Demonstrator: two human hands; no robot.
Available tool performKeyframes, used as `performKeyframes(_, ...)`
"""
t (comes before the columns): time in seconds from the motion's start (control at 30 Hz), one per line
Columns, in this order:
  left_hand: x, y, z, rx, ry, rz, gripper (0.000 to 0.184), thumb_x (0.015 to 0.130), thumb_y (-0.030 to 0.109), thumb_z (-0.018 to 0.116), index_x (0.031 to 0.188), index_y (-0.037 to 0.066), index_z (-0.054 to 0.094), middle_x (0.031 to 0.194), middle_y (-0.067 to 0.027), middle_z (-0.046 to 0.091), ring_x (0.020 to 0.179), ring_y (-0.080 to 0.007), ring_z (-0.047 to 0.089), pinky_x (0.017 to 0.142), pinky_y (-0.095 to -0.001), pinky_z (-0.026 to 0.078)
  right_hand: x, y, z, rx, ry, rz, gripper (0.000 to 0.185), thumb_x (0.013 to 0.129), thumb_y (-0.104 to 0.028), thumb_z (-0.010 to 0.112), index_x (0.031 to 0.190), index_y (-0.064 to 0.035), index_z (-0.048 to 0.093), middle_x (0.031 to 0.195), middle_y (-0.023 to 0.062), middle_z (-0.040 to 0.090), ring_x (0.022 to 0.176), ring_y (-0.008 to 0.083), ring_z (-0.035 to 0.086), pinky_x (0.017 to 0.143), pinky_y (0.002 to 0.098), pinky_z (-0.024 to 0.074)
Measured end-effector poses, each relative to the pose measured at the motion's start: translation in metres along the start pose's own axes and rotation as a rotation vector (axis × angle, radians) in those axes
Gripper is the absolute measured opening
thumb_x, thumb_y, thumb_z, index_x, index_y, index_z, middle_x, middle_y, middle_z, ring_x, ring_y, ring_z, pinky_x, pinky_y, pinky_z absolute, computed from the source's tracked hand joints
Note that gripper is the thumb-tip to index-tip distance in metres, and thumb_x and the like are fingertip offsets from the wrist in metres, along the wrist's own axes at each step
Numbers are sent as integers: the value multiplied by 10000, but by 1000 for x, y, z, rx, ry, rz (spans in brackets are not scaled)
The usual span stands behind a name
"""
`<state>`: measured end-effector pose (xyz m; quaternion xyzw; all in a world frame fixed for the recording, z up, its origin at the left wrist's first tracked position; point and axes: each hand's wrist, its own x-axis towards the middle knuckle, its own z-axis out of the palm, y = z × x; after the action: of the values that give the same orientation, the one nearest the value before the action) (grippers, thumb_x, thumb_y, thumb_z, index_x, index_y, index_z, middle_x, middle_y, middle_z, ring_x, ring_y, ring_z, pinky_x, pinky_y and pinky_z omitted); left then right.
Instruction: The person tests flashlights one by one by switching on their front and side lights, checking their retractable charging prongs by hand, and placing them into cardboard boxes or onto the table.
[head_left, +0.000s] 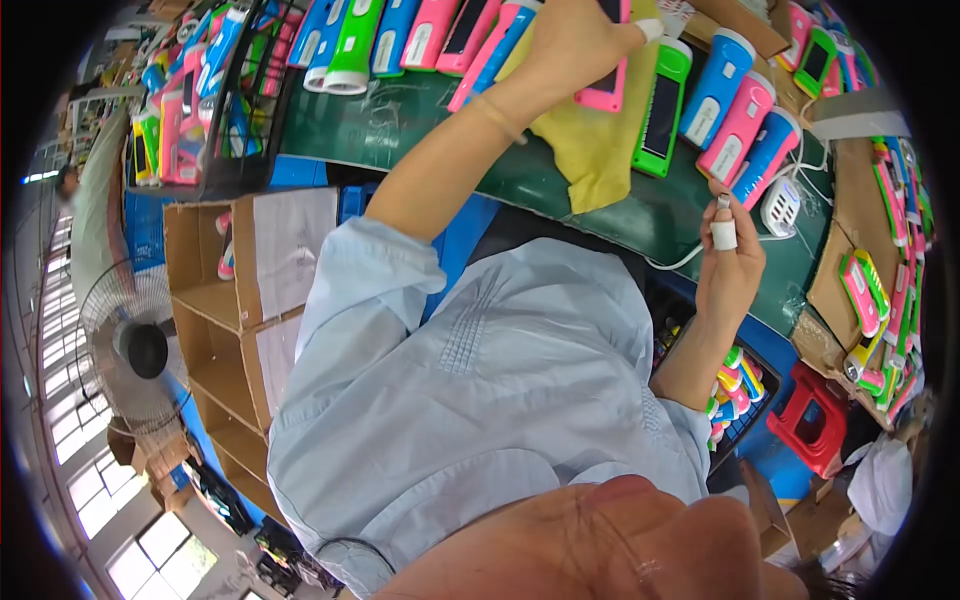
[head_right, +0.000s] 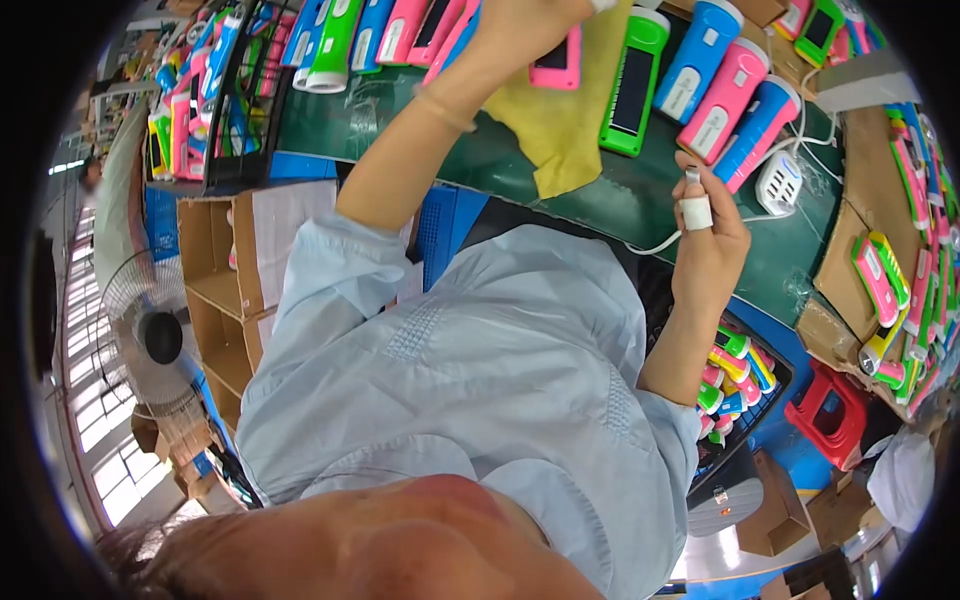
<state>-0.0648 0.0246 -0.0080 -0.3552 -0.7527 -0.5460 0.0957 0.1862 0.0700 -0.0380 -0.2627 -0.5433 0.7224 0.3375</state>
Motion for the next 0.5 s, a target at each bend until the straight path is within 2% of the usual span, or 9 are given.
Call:
performKeyframes(0.1, 0, -3, 2, 114, -40, -44, 741, 724, 207, 706, 1186, -118, 225, 1107, -333, 424, 920, -415, 544, 844, -424, 434, 2, -1, 13, -178, -4, -51, 181, 841, -82, 612, 986, 22, 646, 932, 68, 618, 763, 89, 528, 634, 206, 405)
performKeyframes(0.2, -3, 12, -7, 84, -73, -138, 609, 760, 215, 686, 1151, -87, 330, 1056, -259, 494, 903, -360, 561, 798, -402, 462, 4, 1, 19, -243, 2, -83, 162, 811, -59, 643, 952, 21, 655, 919, 59, 632, 792, 94, 554, 693, 217, 434)
performKeyframes(0.27, 2, 1, -9, -396, -241, -363, 495, 798, 208, 654, 1131, -48, 393, 1004, -186, 534, 877, -288, 574, 760, -366, 479, 7, -2, 20, -271, 20, -54, 158, 798, -41, 653, 945, 15, 657, 899, 50, 640, 795, 91, 565, 720, 223, 444)
performKeyframes(0.37, -11, 1, -23, -1153, -580, -658, 327, 856, 152, 573, 1109, -31, 476, 971, -123, 591, 859, -204, 599, 735, -321, 502, 17, -11, 30, -388, -10, -197, 127, 791, -37, 650, 909, 8, 657, 835, 59, 646, 740, 123, 584, 691, 225, 441)
performKeyframes(0.4, -20, 6, -26, -1412, -703, -755, 280, 875, 125, 541, 1103, -32, 502, 968, -110, 609, 856, -180, 608, 732, -307, 509, 18, -19, 37, -543, -38, -325, 112, 786, -35, 649, 890, 7, 653, 815, 67, 635, 730, 147, 585, 680, 231, 441)
performKeyframes(0.47, -38, 15, -20, -1416, -656, -784, 303, 888, 203, 539, 1084, -26, 505, 934, -101, 602, 825, -180, 602, 721, -311, 509, 20, -32, 55, -856, -101, -574, 84, 777, -31, 647, 853, 5, 646, 775, 84, 614, 710, 195, 588, 658, 243, 441)
performKeyframes(0.5, -46, 20, -18, -1420, -624, -798, 321, 895, 242, 538, 1074, -22, 506, 917, -97, 599, 809, -181, 599, 715, -314, 508, 24, -29, 61, -939, -87, -784, 88, 738, -37, 657, 816, -7, 630, 743, 104, 572, 697, 261, 566, 631, 276, 440)
